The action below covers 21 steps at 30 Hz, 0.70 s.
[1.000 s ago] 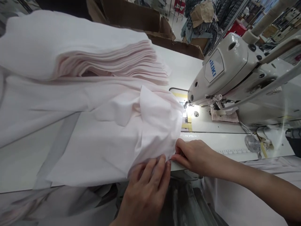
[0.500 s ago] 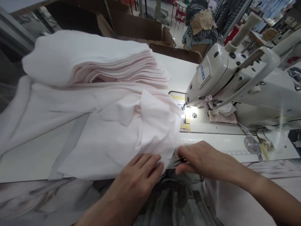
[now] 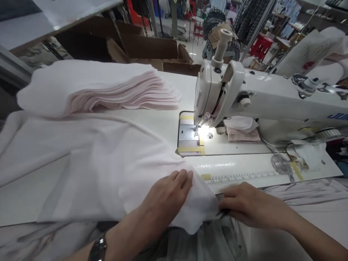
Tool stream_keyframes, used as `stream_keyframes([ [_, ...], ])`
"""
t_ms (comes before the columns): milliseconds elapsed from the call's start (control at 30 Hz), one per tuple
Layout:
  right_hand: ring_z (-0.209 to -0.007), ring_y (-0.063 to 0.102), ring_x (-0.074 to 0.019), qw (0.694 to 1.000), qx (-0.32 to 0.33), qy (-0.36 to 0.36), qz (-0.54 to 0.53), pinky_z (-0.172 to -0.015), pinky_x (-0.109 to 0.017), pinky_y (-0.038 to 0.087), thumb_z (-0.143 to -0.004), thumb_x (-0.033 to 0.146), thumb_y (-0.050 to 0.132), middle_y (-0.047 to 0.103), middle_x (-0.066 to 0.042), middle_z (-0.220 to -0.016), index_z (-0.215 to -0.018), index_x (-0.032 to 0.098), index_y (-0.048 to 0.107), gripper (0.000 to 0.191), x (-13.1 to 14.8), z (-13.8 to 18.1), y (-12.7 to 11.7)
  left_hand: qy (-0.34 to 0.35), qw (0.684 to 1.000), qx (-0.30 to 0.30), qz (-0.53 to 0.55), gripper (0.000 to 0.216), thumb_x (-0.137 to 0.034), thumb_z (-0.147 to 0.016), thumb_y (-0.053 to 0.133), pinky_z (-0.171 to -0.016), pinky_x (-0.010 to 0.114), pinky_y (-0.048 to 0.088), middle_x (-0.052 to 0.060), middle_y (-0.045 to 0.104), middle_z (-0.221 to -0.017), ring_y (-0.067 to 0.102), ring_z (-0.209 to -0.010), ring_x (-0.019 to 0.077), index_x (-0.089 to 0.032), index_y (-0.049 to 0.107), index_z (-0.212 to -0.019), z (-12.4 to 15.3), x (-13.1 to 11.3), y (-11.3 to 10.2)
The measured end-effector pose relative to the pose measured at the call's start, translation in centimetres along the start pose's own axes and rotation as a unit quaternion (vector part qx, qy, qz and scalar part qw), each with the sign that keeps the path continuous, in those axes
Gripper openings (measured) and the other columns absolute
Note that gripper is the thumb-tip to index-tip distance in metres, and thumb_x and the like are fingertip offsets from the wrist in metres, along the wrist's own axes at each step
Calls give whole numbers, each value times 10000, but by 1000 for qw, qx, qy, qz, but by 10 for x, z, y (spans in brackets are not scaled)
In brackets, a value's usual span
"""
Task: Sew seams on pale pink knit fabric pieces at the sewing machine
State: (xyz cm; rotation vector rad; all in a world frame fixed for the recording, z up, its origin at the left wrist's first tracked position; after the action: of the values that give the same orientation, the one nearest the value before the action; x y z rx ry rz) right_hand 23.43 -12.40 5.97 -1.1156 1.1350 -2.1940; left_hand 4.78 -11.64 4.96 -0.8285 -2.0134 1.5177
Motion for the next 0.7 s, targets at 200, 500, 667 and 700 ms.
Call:
stream_keyframes([
  [200, -676, 631, -191, 979, -124, 150, 52, -543, -282, 294, -1045, 380, 338, 651, -22, -789, -1039, 171, 548, 296, -22, -34, -15, -54, 985, -127, 101, 201, -73, -908, 522, -961, 470, 480, 165, 649, -1162, 567, -1160, 307, -88, 599, -1093, 8, 4, 7],
  [500, -598, 579, -171, 977, -54, 209, 5, -510, -262, 252, -1007, 402, 439, 660, -16, -725, -904, 179, 500, 253, -27, -94, -34, -102, 969, -157, 164, 218, -96, -927, 517, -989, 448, 460, 153, 661, -1176, 575, -1170, 282, -88, 608, -1125, 15, 9, 11],
  [667, -591, 558, -156, 970, -42, 239, -28, -519, -260, 259, -989, 427, 472, 656, -3, -728, -886, 198, 493, 252, -27, -99, -34, -103, 968, -152, 170, 290, -87, -920, 525, -1005, 456, 422, 157, 655, -1190, 563, -1171, 298, -66, 602, -1199, 14, 10, 15],
  [700, -590, 555, -154, 969, -40, 241, -32, -519, -259, 260, -986, 429, 478, 654, 1, -727, -887, 200, 492, 249, -27, -99, -34, -103, 968, -154, 169, 289, -85, -918, 526, -1007, 456, 419, 158, 655, -1189, 562, -1173, 299, -65, 607, -1195, 14, 10, 15],
])
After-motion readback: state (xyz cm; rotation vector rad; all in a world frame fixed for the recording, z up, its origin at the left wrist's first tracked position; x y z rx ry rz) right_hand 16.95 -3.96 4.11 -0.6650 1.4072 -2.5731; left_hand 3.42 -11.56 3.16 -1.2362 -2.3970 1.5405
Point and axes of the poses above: each hand's wrist, its own z-axis away from the middle knuckle, its own y-axis out of the palm, x = y × z, the point moved 5 cm from there along -z, towards the middle knuckle
